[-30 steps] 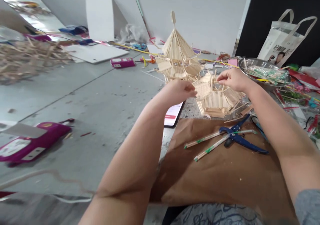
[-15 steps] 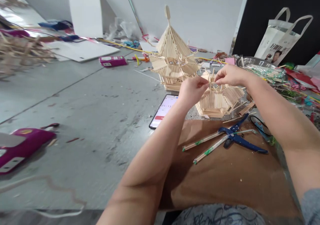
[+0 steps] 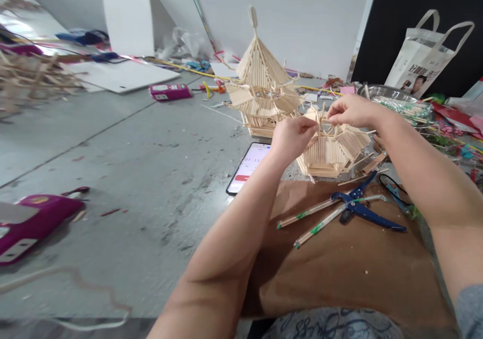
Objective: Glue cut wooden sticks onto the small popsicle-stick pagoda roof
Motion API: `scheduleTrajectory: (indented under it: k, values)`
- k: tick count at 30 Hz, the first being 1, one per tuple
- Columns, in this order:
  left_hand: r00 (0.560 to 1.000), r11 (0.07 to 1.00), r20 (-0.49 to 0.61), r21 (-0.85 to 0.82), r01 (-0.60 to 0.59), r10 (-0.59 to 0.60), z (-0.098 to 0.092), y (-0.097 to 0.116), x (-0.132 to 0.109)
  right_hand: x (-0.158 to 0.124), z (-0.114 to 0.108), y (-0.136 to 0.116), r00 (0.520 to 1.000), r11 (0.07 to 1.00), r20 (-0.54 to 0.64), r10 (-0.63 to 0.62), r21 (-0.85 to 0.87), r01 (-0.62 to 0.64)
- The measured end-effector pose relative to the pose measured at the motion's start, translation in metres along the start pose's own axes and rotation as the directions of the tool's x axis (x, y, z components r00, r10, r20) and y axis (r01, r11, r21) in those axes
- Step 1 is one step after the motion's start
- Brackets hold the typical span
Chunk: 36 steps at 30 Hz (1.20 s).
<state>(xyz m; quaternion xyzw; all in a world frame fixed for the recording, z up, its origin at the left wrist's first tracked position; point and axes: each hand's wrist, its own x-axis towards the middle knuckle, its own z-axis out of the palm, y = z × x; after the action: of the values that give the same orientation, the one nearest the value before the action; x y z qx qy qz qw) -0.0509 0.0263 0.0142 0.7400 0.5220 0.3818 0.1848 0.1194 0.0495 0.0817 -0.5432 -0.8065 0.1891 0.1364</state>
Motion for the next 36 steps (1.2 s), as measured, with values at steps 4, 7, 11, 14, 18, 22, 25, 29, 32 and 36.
scheduleTrajectory:
  k: [4,7,11,14,18,22,25,29,32,36]
  values:
    - [1.0,0.999,-0.016,0.048,0.004,-0.003,-0.007,0.001,-0.002,-0.033,-0.007,0.011,0.982,0.99,-0.186,-0.037,0.125,0.061]
    - [0.997,0.998,-0.074,0.045,-0.031,0.035,-0.013,0.006,-0.008,-0.072,-0.005,0.031,0.97,0.988,-0.236,0.052,0.154,-0.016]
    - [0.983,0.992,-0.131,0.039,-0.123,0.127,-0.02,0.024,-0.022,-0.109,0.013,0.068,0.958,0.975,-0.195,0.21,0.119,-0.19]
    - [0.975,0.981,-0.112,0.011,-0.191,0.191,-0.02,0.038,-0.036,-0.117,0.036,0.09,0.955,0.965,-0.139,0.261,0.019,-0.261]
    - [0.953,0.955,0.065,-0.046,-0.294,0.297,-0.008,0.05,-0.051,-0.112,0.065,0.102,0.967,0.964,-0.019,0.254,-0.08,-0.255]
    - [0.879,0.93,0.318,-0.023,-0.367,0.355,0.011,0.056,-0.062,-0.107,0.083,0.106,0.971,0.943,0.016,0.238,-0.242,-0.227]
    - [0.786,0.899,0.512,0.057,-0.434,0.347,0.025,0.056,-0.07,-0.104,0.087,0.107,0.979,0.906,-0.01,0.202,-0.377,-0.19]
    - [0.739,0.874,0.585,0.102,-0.476,0.335,0.037,0.047,-0.079,-0.094,0.09,0.109,0.975,0.823,-0.03,0.22,-0.531,-0.202]
    - [0.742,0.876,0.599,0.133,-0.463,0.301,0.041,0.042,-0.082,-0.083,0.092,0.111,0.969,0.796,-0.041,0.242,-0.563,-0.223]
    - [0.742,0.886,0.607,0.129,-0.446,0.285,0.041,0.038,-0.083,-0.072,0.095,0.112,0.963,0.777,-0.009,0.271,-0.588,-0.224]
